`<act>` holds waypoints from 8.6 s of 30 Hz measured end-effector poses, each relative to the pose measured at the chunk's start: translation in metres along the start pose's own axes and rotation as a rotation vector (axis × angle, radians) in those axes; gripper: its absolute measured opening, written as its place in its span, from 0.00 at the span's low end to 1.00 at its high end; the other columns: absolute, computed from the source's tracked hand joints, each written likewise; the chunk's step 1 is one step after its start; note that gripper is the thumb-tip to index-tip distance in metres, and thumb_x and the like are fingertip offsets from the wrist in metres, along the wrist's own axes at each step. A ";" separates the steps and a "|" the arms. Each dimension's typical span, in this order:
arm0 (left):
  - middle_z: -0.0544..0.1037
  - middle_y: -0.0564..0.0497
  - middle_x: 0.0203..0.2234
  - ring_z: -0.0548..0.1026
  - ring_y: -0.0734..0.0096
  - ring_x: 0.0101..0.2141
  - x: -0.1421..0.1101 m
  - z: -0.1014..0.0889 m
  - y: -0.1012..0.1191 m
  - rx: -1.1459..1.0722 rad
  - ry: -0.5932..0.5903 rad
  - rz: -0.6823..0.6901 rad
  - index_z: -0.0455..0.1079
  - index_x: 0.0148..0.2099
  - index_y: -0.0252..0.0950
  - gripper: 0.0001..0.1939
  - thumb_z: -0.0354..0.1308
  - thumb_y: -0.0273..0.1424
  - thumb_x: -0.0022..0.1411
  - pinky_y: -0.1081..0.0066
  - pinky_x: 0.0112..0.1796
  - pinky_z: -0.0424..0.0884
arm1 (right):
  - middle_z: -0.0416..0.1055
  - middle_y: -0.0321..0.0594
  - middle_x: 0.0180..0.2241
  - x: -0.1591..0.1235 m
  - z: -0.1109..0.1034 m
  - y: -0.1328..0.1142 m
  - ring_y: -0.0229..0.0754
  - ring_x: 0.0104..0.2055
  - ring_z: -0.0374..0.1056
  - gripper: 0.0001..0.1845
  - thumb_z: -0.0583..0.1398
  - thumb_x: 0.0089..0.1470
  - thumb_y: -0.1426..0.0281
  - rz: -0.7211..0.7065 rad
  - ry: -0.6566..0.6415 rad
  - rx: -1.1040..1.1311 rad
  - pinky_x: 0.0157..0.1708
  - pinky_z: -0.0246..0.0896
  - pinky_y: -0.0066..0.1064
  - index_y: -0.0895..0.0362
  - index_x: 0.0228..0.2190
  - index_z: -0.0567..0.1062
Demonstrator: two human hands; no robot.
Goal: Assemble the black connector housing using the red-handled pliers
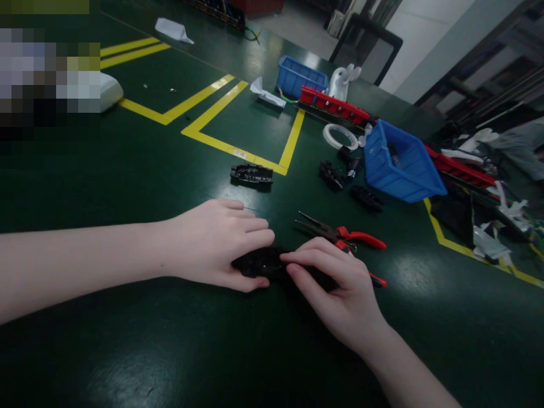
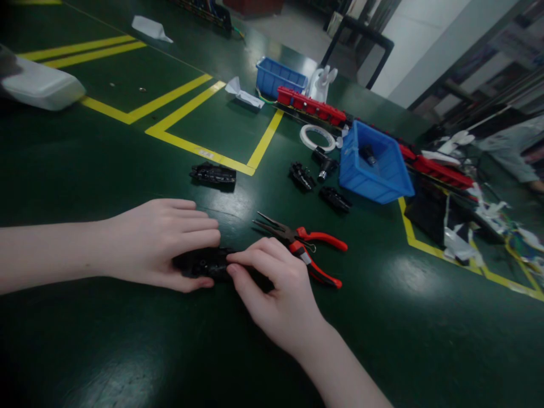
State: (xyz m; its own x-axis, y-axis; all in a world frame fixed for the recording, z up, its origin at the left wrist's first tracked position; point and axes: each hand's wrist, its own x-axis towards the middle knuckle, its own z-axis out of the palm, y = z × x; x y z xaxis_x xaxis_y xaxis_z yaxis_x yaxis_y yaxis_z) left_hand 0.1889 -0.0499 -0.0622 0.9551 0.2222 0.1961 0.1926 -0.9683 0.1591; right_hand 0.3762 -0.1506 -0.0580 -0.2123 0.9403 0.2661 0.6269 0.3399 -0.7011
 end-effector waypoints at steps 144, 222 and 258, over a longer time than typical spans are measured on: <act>0.72 0.52 0.28 0.71 0.68 0.27 0.005 -0.009 -0.019 -0.013 -0.146 -0.158 0.66 0.36 0.35 0.18 0.50 0.46 0.62 0.69 0.29 0.67 | 0.66 0.42 0.28 0.023 -0.045 0.040 0.37 0.29 0.61 0.14 0.47 0.59 0.68 -0.117 -0.168 -0.555 0.27 0.56 0.30 0.60 0.31 0.70; 0.73 0.53 0.26 0.69 0.73 0.23 0.004 -0.008 -0.014 0.020 -0.130 -0.194 0.66 0.34 0.35 0.18 0.52 0.47 0.60 0.72 0.26 0.62 | 0.67 0.40 0.28 0.025 -0.054 0.033 0.38 0.29 0.60 0.16 0.45 0.59 0.67 -0.004 -0.283 -0.590 0.28 0.54 0.31 0.59 0.31 0.70; 0.73 0.51 0.31 0.72 0.66 0.27 0.003 -0.015 -0.011 0.129 -0.144 -0.129 0.66 0.43 0.39 0.18 0.50 0.46 0.60 0.68 0.29 0.65 | 0.67 0.52 0.40 0.020 -0.057 0.065 0.50 0.41 0.62 0.18 0.53 0.56 0.62 -0.232 0.147 -1.011 0.38 0.57 0.40 0.62 0.43 0.67</act>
State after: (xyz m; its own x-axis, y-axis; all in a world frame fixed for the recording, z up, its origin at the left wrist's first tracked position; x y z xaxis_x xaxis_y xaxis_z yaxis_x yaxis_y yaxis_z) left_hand 0.1867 -0.0371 -0.0490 0.9412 0.3353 0.0408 0.3335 -0.9416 0.0466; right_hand 0.4555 -0.1109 -0.0605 -0.3564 0.8195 0.4488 0.9315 0.2743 0.2390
